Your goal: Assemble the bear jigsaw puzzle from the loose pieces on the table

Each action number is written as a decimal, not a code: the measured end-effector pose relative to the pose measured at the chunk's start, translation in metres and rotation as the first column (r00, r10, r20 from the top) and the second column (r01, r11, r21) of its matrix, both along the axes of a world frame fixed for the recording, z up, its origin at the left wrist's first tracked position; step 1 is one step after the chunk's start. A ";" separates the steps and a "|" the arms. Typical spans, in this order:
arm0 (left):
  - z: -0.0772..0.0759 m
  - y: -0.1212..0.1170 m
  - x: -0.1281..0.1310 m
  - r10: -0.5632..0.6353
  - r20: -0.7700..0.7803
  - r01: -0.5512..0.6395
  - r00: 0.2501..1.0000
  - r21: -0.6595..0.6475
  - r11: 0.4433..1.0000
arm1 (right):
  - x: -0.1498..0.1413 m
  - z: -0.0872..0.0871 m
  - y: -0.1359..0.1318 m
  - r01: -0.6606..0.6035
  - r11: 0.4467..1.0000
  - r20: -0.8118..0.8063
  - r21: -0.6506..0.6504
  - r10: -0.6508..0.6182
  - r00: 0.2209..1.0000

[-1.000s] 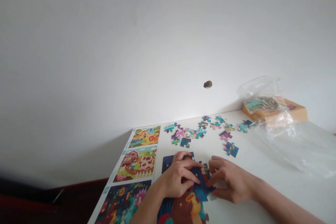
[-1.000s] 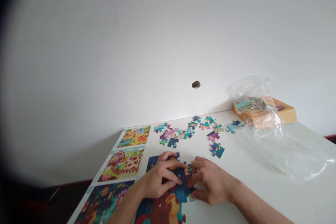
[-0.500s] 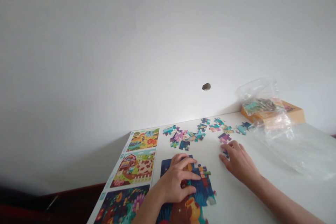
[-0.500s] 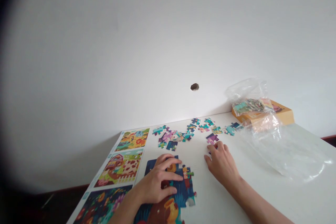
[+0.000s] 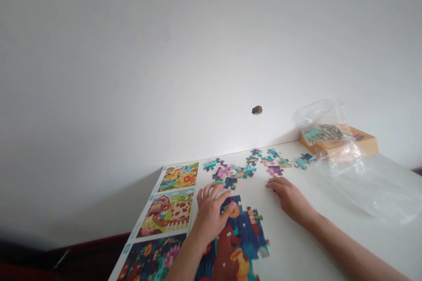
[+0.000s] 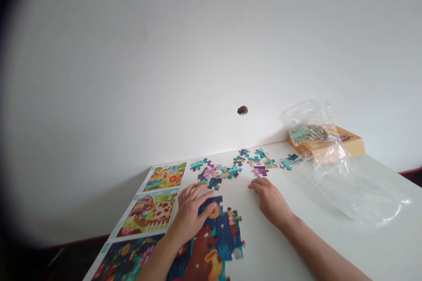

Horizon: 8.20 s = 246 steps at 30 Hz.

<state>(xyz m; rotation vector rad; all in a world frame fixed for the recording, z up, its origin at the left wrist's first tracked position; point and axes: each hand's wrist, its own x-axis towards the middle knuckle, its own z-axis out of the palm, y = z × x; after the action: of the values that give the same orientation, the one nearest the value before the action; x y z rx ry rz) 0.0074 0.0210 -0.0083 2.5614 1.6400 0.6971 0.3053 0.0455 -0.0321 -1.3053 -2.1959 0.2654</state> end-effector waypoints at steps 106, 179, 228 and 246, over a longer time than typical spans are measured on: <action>-0.011 0.006 -0.002 -0.127 0.315 0.082 0.941 0.150 0.985 | -0.089 0.011 0.013 -0.478 0.785 -0.842 -0.395 -0.101 0.530; 0.008 -0.003 -0.006 -0.223 0.019 0.221 0.975 -0.233 0.947 | -0.069 0.006 0.025 0.172 0.984 0.095 0.040 -0.175 0.980; 0.008 -0.001 -0.007 -0.244 0.013 0.241 0.970 -0.217 0.946 | -0.058 0.000 0.036 0.378 0.924 0.197 0.055 -0.382 0.903; 0.008 -0.002 -0.008 -0.220 -0.011 0.210 0.975 -0.252 0.945 | -0.048 -0.005 0.044 0.676 0.737 0.356 0.019 -0.636 0.684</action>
<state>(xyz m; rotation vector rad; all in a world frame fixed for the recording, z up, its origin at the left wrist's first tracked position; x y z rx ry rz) -0.0002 0.0189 -0.0002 2.5297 1.3292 0.3981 0.2571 0.0899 -0.0370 -2.2528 -1.8050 -0.1391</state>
